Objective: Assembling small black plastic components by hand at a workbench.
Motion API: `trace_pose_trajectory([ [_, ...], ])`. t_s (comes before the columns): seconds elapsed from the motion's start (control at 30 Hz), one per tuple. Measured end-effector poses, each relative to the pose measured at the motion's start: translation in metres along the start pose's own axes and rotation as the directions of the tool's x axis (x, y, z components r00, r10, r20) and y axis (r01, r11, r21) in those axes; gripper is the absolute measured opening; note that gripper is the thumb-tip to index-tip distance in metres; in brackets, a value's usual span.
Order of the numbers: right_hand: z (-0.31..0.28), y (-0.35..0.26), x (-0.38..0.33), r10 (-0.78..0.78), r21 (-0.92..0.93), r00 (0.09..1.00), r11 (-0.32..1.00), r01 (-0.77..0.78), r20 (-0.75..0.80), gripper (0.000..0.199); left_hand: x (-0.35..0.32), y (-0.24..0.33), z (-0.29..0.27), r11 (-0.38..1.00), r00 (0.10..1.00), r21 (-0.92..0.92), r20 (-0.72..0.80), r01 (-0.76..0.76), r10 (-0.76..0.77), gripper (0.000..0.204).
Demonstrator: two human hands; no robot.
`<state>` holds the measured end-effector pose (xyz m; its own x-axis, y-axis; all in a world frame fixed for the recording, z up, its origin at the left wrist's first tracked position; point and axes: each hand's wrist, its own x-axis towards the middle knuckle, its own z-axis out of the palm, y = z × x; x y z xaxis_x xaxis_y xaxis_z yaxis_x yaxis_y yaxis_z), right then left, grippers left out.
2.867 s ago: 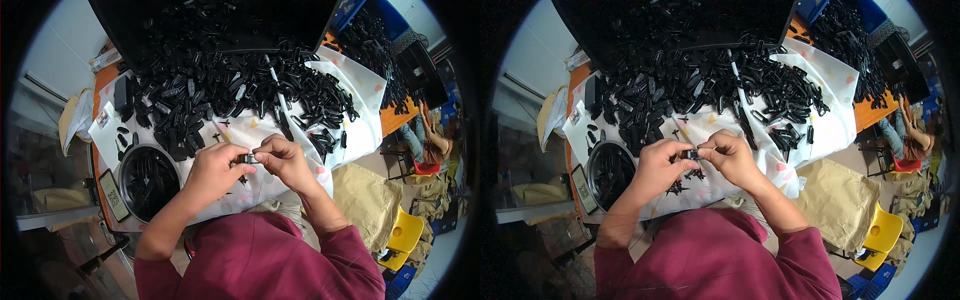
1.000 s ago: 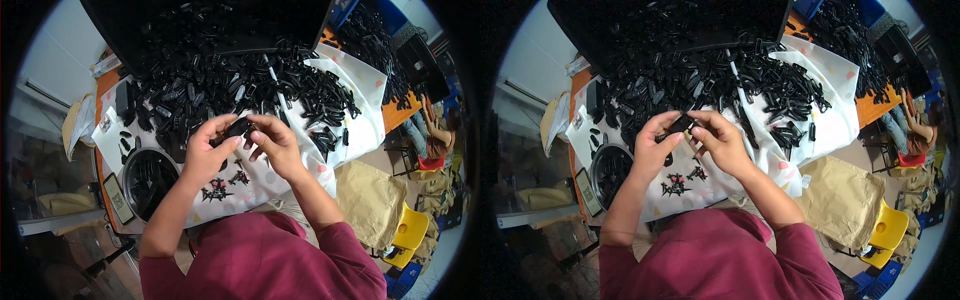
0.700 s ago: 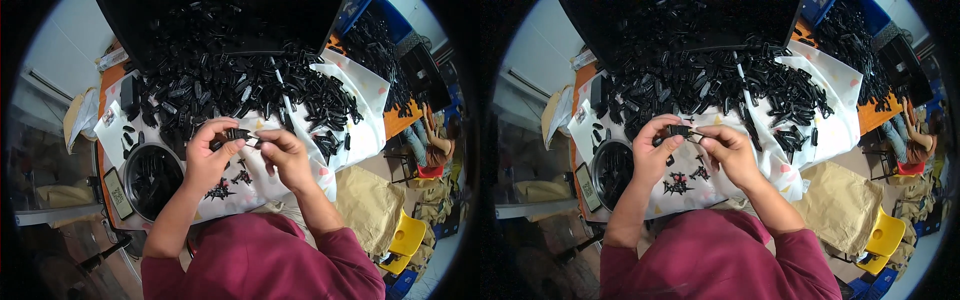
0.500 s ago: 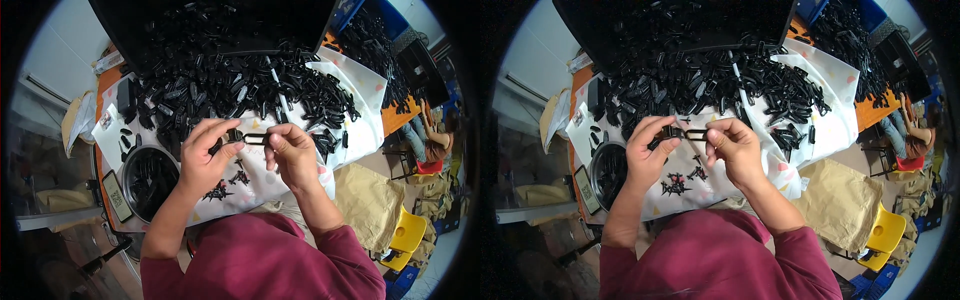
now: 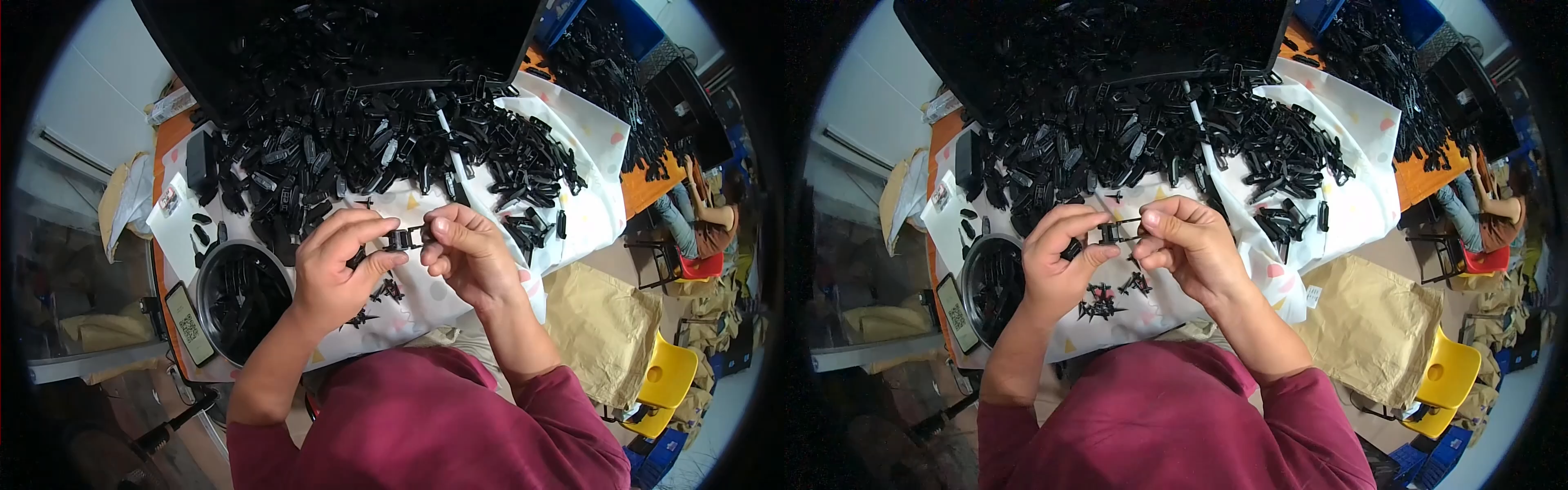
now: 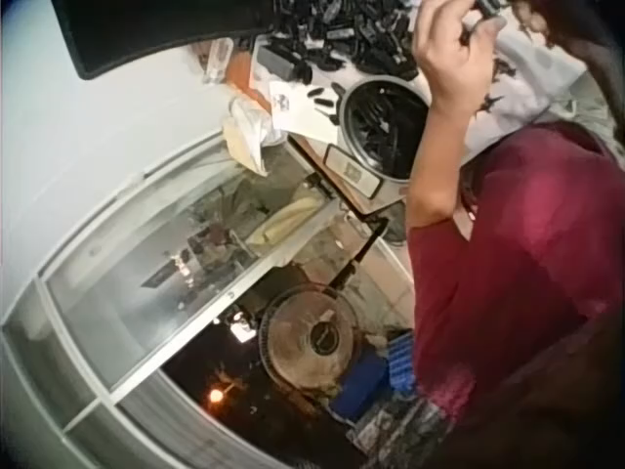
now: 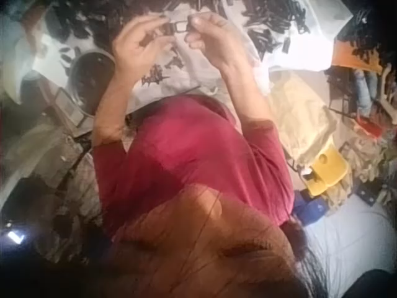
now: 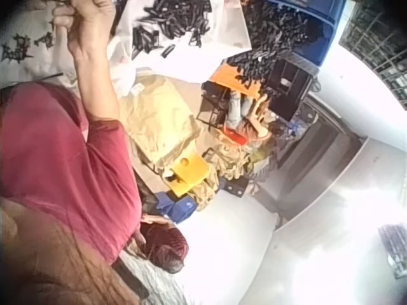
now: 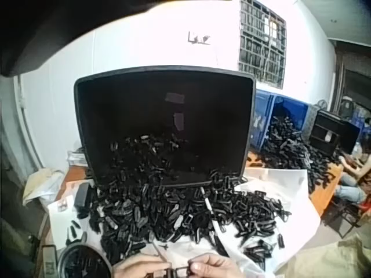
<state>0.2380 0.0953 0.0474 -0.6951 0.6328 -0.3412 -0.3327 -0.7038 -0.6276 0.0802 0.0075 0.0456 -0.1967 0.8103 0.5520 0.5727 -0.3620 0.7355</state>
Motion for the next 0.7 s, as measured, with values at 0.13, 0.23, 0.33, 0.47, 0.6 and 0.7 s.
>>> trace_pose_trajectory([
  [0.13, 0.002, 0.000, -0.005, -0.019, -0.031, 1.000, 0.999, 0.019, -0.010, 0.013, 0.005, 0.004, -0.004, 0.984, 0.992, 0.126, 0.024, -0.125, 0.123, 0.035],
  [0.23, -0.001, -0.003, -0.008, -0.131, -0.372, 0.991, 0.921, 0.111, -0.026, 0.014, 0.008, 0.015, -0.012, 0.909, 0.972, 0.347, 0.116, -0.232, 0.204, 0.034],
  [0.33, -0.007, -0.004, -0.005, -0.027, -0.360, 0.999, 0.933, 0.018, -0.018, 0.014, 0.006, 0.015, -0.012, 0.842, 0.958, 0.462, 0.197, -0.278, 0.208, 0.031],
  [0.47, 0.000, 0.005, -0.008, 0.015, -0.281, 1.000, 0.960, -0.009, 0.018, 0.016, -0.011, -0.003, 0.012, 0.901, 0.944, -0.289, 0.025, 0.322, -0.329, 0.032],
  [0.6, -0.002, 0.025, -0.009, -0.399, -0.743, 0.917, 0.613, 0.269, 0.002, 0.025, -0.018, 0.008, 0.024, 0.718, 0.848, -0.488, 0.099, 0.497, -0.520, 0.035],
  [0.7, -0.010, 0.031, -0.009, -0.317, -0.767, 0.939, 0.566, 0.302, 0.136, 0.023, -0.018, 0.007, 0.022, 0.325, 0.695, -0.749, 0.242, 0.577, -0.677, 0.026],
])
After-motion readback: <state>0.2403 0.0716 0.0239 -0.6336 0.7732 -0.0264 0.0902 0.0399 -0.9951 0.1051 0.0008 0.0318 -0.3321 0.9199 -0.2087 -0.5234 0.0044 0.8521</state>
